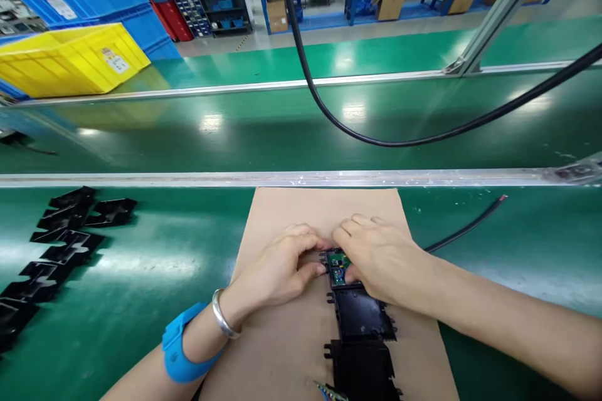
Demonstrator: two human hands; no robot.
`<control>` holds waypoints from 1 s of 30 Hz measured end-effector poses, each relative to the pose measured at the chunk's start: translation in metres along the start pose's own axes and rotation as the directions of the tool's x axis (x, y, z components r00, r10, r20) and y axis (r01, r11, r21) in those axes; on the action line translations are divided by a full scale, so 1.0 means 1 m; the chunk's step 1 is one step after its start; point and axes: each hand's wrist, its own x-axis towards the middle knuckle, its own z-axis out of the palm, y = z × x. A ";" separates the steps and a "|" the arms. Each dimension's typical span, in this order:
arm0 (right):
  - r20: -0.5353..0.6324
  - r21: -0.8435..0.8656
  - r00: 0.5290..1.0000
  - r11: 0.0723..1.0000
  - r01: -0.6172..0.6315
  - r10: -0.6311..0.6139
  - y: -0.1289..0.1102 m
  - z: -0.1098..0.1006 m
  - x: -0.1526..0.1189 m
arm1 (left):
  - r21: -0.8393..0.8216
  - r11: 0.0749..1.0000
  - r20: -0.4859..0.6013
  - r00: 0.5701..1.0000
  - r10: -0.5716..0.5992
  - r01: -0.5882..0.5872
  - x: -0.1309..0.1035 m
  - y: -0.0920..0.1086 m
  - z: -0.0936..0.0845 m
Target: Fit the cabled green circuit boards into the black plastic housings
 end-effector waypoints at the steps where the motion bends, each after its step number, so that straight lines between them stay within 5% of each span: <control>1: -0.032 -0.009 0.999 1.000 -0.004 0.004 -0.002 0.003 -0.003 | -0.001 1.000 0.000 1.000 0.000 0.000 0.001 0.000 0.001; 7: -0.052 0.169 0.989 0.977 -0.130 0.141 -0.004 0.006 -0.014 | 0.004 1.000 -0.012 1.000 -0.027 0.027 0.002 0.002 0.002; 13: 0.035 0.484 0.996 0.870 -0.091 0.084 0.031 -0.016 -0.027 | -0.001 1.000 0.015 1.000 -0.005 0.005 0.000 0.002 0.001; 17: -0.006 0.444 0.980 0.879 -0.176 0.199 0.048 -0.023 -0.048 | 0.059 0.995 -0.072 0.994 0.079 -0.075 -0.007 0.018 0.005; 23: -0.071 0.420 0.992 0.906 -0.062 0.100 0.030 -0.007 -0.063 | 0.245 0.957 0.097 0.986 0.136 -0.156 -0.015 0.046 0.020; 30: -0.083 0.255 0.996 0.967 -0.011 0.033 0.045 -0.001 -0.069 | 0.278 0.947 0.107 0.985 0.138 -0.163 -0.020 0.037 0.013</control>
